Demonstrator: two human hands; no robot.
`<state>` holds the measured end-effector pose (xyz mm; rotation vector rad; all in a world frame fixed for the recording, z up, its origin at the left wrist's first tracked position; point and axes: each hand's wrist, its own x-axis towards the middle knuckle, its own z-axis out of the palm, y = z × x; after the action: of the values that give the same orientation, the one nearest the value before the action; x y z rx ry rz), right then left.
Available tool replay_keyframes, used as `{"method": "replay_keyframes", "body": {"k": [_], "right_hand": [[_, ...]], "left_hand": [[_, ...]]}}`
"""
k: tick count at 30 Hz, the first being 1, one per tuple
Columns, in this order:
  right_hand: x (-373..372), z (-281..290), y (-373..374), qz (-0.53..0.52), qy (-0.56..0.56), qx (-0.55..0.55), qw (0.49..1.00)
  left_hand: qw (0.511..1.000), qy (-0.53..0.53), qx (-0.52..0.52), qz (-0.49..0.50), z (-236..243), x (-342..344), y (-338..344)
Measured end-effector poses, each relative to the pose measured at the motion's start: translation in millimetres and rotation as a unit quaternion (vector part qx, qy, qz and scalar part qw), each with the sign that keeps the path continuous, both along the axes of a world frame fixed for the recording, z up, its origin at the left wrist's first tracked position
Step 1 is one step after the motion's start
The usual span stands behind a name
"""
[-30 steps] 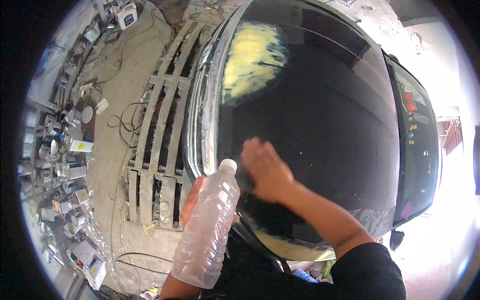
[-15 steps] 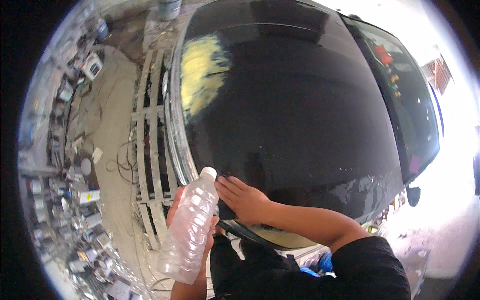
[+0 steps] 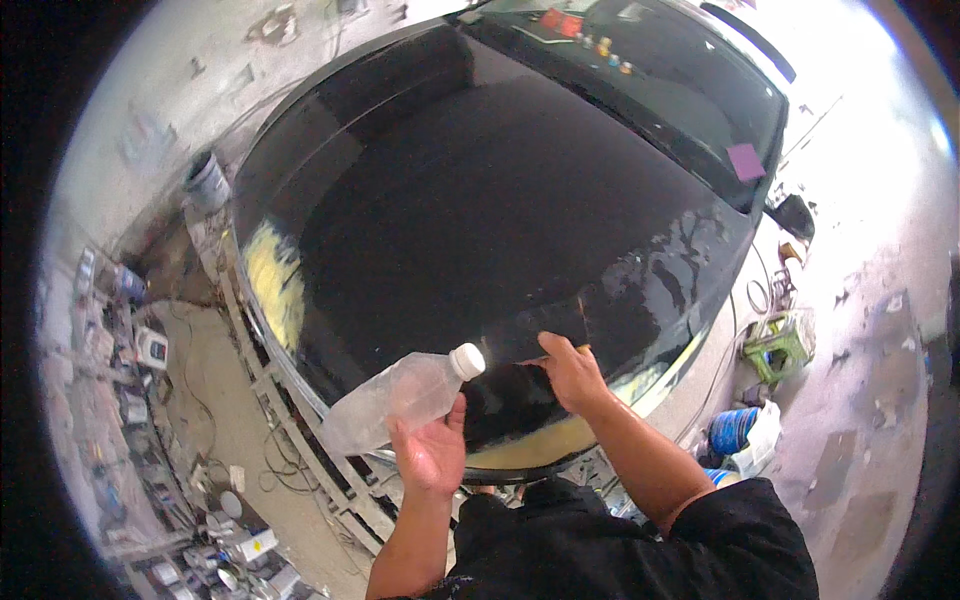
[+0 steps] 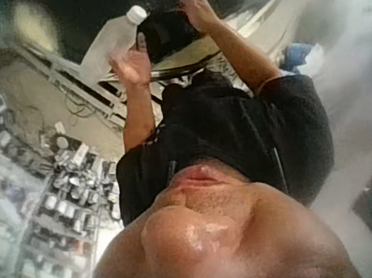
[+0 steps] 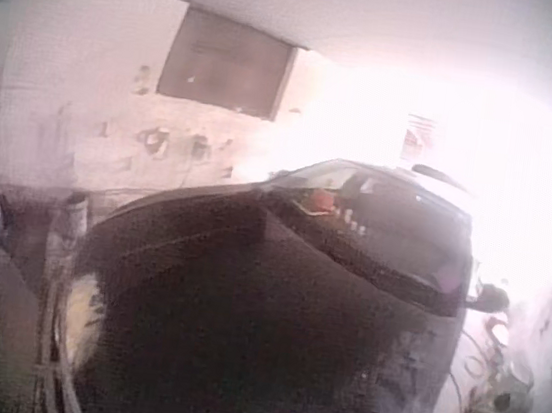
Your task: The person wet-sands the hood of a car by pouring water from a plastic bottle and rubbing the surface with a sanding block.
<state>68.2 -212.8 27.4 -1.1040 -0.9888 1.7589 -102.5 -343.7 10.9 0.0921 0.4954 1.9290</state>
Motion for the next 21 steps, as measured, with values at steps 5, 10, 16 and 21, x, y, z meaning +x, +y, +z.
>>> {"method": "replay_keyframes", "body": {"k": [5, 10, 16, 21], "right_hand": [[32, 10, 0, -0.049, -0.018, 0.061, 0.997], [63, 8, -6, -0.037, 0.074, -0.019, 0.996], [118, 9, 10, -0.026, 0.084, 0.029, 0.996], [125, 8, 12, 0.021, 0.03, 0.063, 0.997]], "left_hand": [[0.988, -0.068, -0.015, -0.136, 20, 70, 36], [0.987, 0.013, -0.044, -0.157, 28, 121, 58], [0.994, 0.032, -0.014, -0.107, 44, 146, 61], [0.998, 0.035, 0.004, -0.061, 54, 168, 66]]}}
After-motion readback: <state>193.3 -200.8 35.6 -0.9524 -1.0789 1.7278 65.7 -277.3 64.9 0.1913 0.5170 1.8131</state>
